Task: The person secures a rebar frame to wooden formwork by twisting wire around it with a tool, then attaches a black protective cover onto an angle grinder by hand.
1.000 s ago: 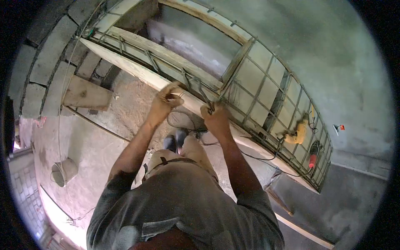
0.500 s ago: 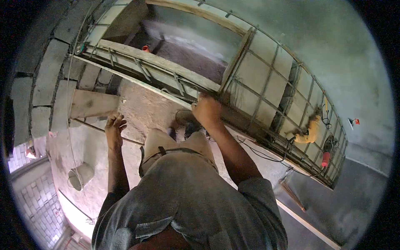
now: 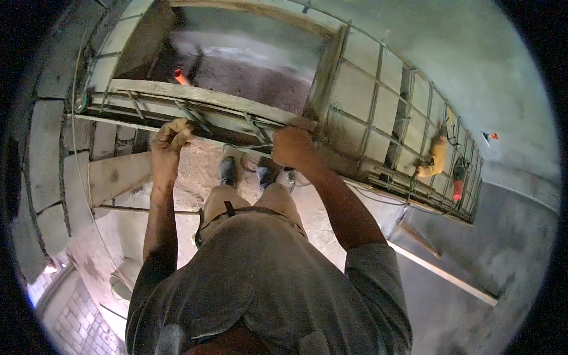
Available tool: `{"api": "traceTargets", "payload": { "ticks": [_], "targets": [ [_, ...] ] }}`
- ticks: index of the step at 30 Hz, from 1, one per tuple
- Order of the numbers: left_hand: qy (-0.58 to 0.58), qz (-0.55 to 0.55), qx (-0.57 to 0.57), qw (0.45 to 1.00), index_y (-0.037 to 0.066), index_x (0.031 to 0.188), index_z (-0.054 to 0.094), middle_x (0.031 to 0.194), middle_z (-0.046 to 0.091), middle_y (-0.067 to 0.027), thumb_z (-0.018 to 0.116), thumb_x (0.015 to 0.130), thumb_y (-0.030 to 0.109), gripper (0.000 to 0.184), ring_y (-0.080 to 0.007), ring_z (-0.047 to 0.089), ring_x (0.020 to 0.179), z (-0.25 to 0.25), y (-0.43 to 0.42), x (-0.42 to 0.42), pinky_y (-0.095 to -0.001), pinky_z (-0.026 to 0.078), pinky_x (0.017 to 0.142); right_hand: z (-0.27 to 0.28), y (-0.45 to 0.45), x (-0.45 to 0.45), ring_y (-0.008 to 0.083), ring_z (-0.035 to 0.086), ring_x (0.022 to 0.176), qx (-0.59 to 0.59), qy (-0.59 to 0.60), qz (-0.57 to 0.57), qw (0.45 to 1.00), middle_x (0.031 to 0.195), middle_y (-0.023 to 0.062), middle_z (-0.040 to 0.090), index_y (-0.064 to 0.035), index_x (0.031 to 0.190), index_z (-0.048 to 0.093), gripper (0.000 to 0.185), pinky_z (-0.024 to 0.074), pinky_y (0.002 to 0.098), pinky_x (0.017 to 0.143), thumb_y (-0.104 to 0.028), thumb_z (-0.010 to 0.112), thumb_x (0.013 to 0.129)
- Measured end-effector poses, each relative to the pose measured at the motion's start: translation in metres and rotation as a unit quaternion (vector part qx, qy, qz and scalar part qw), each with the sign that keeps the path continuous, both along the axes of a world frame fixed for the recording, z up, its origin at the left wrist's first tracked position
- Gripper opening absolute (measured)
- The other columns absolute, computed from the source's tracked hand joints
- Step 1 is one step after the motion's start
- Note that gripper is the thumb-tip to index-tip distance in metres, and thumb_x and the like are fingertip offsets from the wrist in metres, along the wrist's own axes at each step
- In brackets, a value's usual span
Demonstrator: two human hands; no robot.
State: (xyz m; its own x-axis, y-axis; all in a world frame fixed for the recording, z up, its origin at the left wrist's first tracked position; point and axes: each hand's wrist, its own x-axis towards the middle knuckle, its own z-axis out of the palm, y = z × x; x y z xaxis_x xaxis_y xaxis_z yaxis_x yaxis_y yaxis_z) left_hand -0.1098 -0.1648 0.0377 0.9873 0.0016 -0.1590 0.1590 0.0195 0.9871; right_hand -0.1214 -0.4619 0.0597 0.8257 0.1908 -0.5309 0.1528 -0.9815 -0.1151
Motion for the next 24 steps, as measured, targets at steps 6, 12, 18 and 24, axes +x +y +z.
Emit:
{"api": "traceTargets", "payload": {
  "ticks": [6,12,18,24],
  "targets": [
    [0.031,-0.110,0.002,0.993,0.002,0.117,0.062,0.099,0.067,-0.0040,0.066,0.091,0.005,0.026,-0.0092,0.059,0.087,-0.008,-0.002,0.039,-0.0250,0.049,0.078,-0.003,-0.023,0.031,0.0413,0.068,0.085,0.007,0.059,-0.015,0.998,0.087,0.0262,0.068,0.0032,0.086,0.071,0.025,0.0544,0.0491,0.078,-0.014,0.062,0.070],
    [-0.052,-0.293,0.046,0.953,0.007,0.117,0.062,0.095,0.068,-0.0071,0.065,0.090,0.001,0.028,-0.0112,0.062,0.086,-0.029,-0.027,0.060,-0.0273,0.051,0.079,-0.039,-0.046,0.020,0.0422,0.066,0.089,0.061,0.043,-0.041,0.996,0.093,0.0261,0.067,0.0023,0.095,0.069,0.027,0.0521,0.0492,0.081,-0.017,0.063,0.077],
    [0.006,-0.440,0.231,0.868,0.005,0.115,0.064,0.100,0.069,-0.0186,0.062,0.091,0.013,0.025,-0.0272,0.069,0.093,-0.003,-0.062,0.066,-0.0361,0.052,0.083,-0.037,-0.049,0.011,0.0413,0.065,0.085,0.140,0.002,-0.034,0.990,0.089,0.0254,0.067,0.0013,0.099,0.068,0.030,0.0525,0.0471,0.078,-0.025,0.065,0.085],
    [-0.055,-0.498,0.333,0.799,0.012,0.118,0.065,0.109,0.067,-0.0153,0.063,0.088,0.019,0.031,-0.0356,0.062,0.103,-0.019,-0.077,0.062,-0.0463,0.048,0.091,-0.018,-0.022,0.014,0.0405,0.066,0.081,0.103,0.021,-0.104,0.989,0.084,0.0249,0.066,-0.0002,0.092,0.069,0.027,0.0532,0.0482,0.075,-0.026,0.067,0.083]
  ]
}}
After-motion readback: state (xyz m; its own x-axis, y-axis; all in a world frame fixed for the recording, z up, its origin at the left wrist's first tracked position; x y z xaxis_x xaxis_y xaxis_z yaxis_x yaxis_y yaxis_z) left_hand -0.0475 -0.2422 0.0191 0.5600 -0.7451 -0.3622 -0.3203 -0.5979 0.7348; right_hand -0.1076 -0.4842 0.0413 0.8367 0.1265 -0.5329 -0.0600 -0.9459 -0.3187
